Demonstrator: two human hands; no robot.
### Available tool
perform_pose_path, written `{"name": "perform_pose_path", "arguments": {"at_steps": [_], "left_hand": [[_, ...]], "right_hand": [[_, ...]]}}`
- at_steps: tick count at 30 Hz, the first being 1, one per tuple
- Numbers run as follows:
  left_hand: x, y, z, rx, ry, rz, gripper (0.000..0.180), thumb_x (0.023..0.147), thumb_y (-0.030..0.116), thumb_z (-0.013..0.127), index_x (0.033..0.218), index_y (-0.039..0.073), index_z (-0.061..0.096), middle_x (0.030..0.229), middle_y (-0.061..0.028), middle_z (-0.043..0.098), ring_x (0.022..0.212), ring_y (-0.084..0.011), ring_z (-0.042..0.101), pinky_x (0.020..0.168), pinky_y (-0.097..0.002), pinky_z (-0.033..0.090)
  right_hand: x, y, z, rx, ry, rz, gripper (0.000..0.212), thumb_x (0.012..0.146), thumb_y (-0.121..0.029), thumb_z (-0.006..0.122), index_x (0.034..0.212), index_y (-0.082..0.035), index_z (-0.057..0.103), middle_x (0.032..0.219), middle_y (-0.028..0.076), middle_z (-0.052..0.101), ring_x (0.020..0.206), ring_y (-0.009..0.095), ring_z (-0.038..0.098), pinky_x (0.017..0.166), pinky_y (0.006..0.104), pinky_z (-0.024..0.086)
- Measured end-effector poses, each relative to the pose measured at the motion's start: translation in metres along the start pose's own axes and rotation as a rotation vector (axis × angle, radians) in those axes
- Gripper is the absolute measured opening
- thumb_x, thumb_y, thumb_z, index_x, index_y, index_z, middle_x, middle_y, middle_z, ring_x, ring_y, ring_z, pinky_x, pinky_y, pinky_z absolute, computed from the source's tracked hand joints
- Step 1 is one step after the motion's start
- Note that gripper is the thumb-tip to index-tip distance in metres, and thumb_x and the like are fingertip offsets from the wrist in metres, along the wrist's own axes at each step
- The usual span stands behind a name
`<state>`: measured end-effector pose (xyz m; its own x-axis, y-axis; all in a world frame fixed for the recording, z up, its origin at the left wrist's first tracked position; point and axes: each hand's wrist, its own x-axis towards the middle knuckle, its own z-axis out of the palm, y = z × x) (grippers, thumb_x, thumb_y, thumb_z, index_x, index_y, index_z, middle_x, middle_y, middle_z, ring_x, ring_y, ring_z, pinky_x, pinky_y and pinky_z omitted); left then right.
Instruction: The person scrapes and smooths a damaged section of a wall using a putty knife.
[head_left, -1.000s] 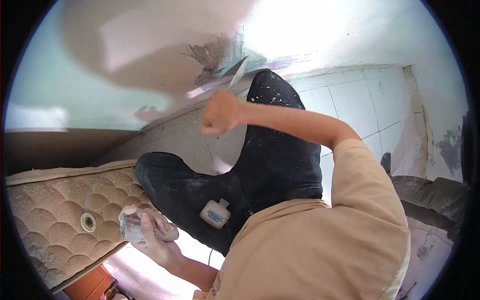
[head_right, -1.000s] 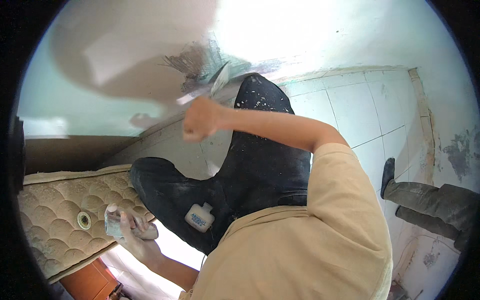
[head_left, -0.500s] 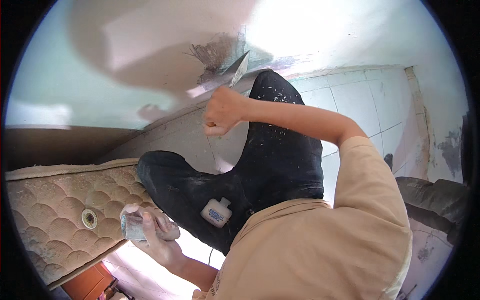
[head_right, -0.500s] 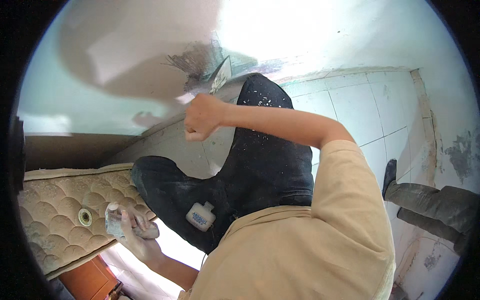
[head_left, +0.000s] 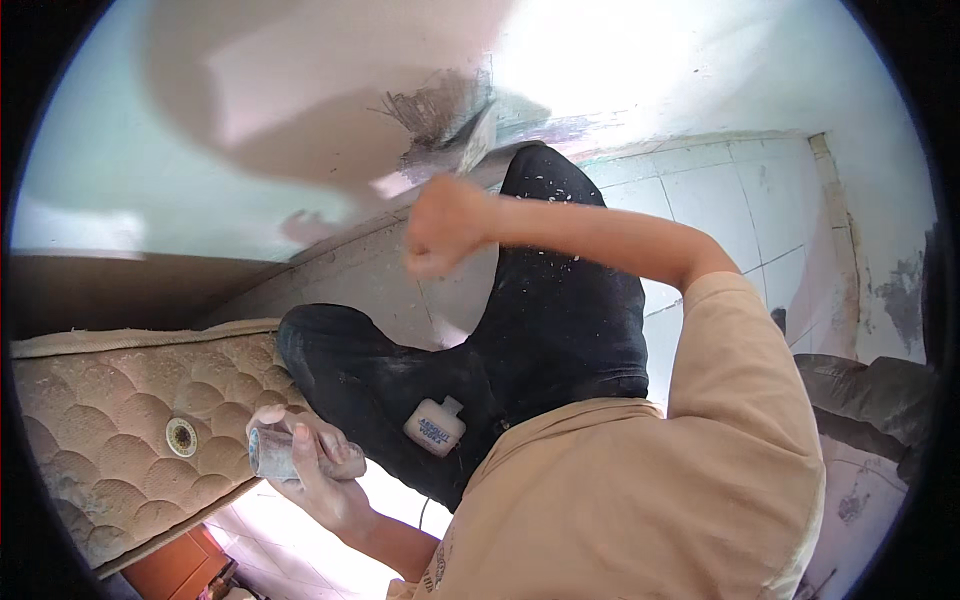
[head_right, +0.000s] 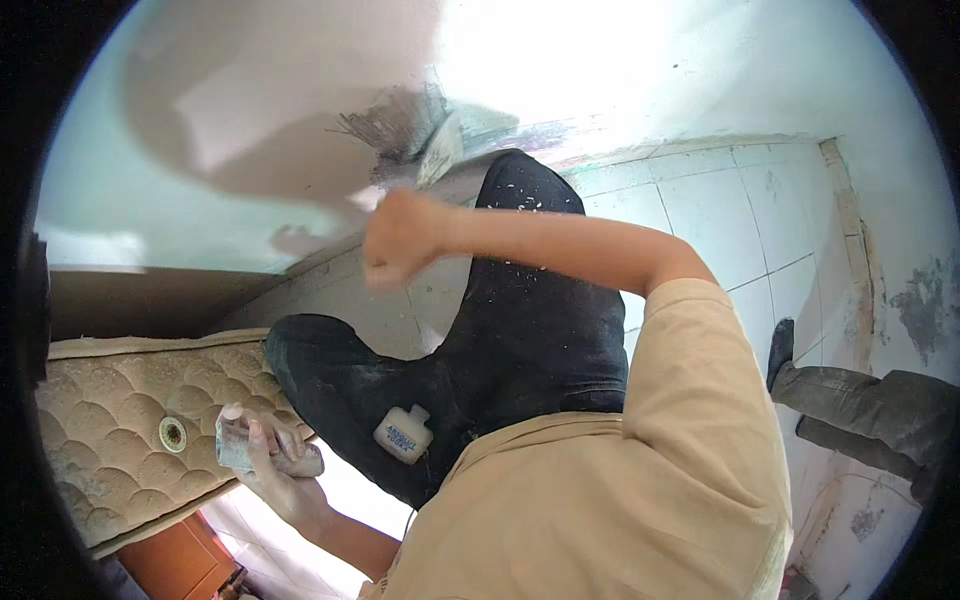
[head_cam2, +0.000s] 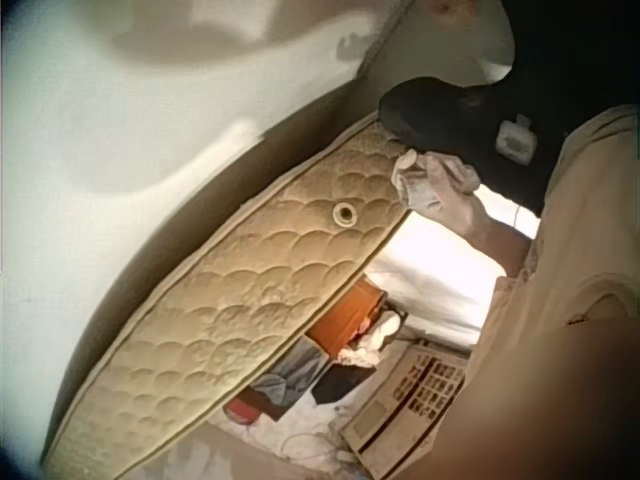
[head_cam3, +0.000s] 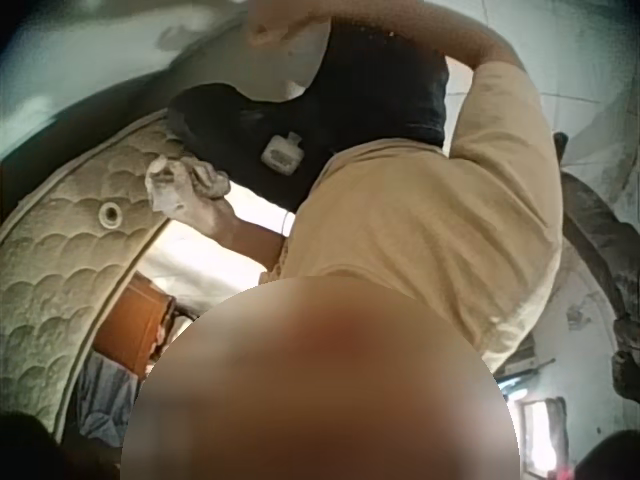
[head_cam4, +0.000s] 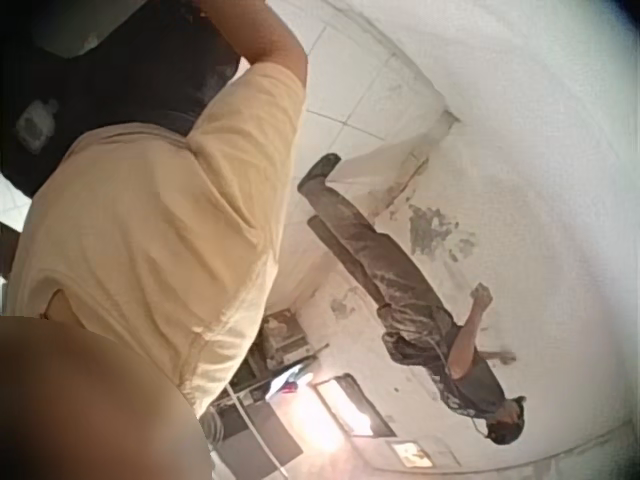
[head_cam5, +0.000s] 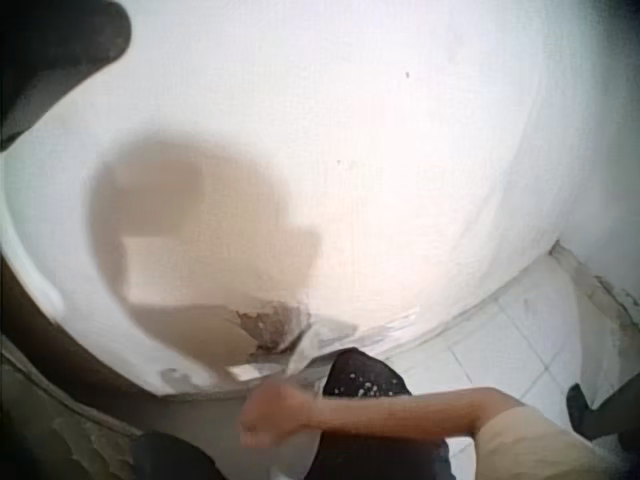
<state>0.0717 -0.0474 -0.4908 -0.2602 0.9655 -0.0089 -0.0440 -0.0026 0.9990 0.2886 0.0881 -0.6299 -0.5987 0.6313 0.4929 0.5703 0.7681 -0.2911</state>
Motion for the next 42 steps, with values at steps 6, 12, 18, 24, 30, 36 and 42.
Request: {"name": "perform_pose_path", "arguments": {"at_steps": [6, 12, 18, 24, 30, 36, 42], "left_hand": [[0.002, -0.008, -0.007, -0.034, 0.0, 0.006, 0.026, 0.083, 0.009, 0.056, 0.104, 0.002, 0.044, 0.06, -0.0026, 0.042, 0.046, -0.0072, 0.037, 0.041, -0.0183, 0.029], [0.003, -0.011, -0.013, -0.019, -0.03, 0.036, 0.026, 0.083, 0.01, 0.057, 0.105, 0.003, 0.044, 0.063, -0.0029, 0.043, 0.047, -0.0074, 0.038, 0.042, -0.0186, 0.03], [0.002, -0.009, -0.006, -0.027, -0.025, 0.026, 0.027, 0.083, 0.01, 0.057, 0.105, 0.003, 0.044, 0.062, -0.0027, 0.043, 0.047, -0.0072, 0.038, 0.042, -0.0187, 0.03], [0.005, -0.011, -0.006, -0.044, -0.052, 0.021, 0.027, 0.083, 0.01, 0.058, 0.105, 0.003, 0.044, 0.061, -0.0024, 0.043, 0.044, -0.0066, 0.036, 0.039, -0.0181, 0.029], [0.001, -0.005, 0.001, -0.057, -0.01, 0.002, 0.027, 0.083, 0.01, 0.058, 0.105, 0.003, 0.044, 0.061, -0.002, 0.043, 0.044, -0.0065, 0.036, 0.038, -0.0177, 0.028], [0.004, -0.009, -0.007, -0.057, -0.038, 0.023, 0.027, 0.083, 0.01, 0.058, 0.105, 0.003, 0.044, 0.061, -0.0019, 0.043, 0.045, -0.0066, 0.038, 0.041, -0.0179, 0.031], [0.002, -0.005, -0.002, -0.049, -0.059, 0.041, 0.026, 0.083, 0.01, 0.058, 0.104, 0.002, 0.044, 0.061, -0.0024, 0.043, 0.046, -0.0068, 0.038, 0.042, -0.0184, 0.031]], "right_hand": [[-0.004, -0.041, 0.009, 0.044, -0.104, -0.121, 0.033, 0.064, -0.034, 0.051, 0.04, -0.011, 0.05, 0.04, 0.012, 0.044, 0.036, 0.03, 0.046, 0.036, 0.0379, 0.033], [-0.004, -0.009, 0.004, -0.006, 0.026, 0.116, 0.035, 0.065, -0.034, 0.051, 0.039, -0.011, 0.049, 0.04, 0.012, 0.044, 0.036, 0.029, 0.045, 0.036, 0.0381, 0.033], [-0.005, 0.022, -0.013, -0.09, -0.013, 0.171, 0.034, 0.065, -0.034, 0.051, 0.041, -0.009, 0.05, 0.041, 0.013, 0.045, 0.035, 0.03, 0.044, 0.036, 0.0395, 0.033], [-0.013, -0.019, -0.003, 0.053, -0.078, 0.03, 0.035, 0.065, -0.035, 0.051, 0.04, -0.01, 0.048, 0.041, 0.013, 0.044, 0.034, 0.031, 0.042, 0.036, 0.0384, 0.033], [-0.01, -0.033, 0.01, 0.1, -0.074, -0.052, 0.036, 0.065, -0.035, 0.051, 0.039, -0.01, 0.047, 0.04, 0.013, 0.043, 0.033, 0.031, 0.042, 0.035, 0.0384, 0.032], [-0.008, -0.003, 0.005, -0.023, 0.068, 0.131, 0.038, 0.065, -0.037, 0.051, 0.039, -0.009, 0.047, 0.039, 0.013, 0.042, 0.035, 0.031, 0.043, 0.035, 0.0389, 0.031], [-0.011, 0.008, -0.003, -0.035, -0.062, 0.134, 0.038, 0.067, -0.037, 0.05, 0.041, -0.01, 0.049, 0.041, 0.012, 0.045, 0.036, 0.032, 0.044, 0.035, 0.0401, 0.032]]}}
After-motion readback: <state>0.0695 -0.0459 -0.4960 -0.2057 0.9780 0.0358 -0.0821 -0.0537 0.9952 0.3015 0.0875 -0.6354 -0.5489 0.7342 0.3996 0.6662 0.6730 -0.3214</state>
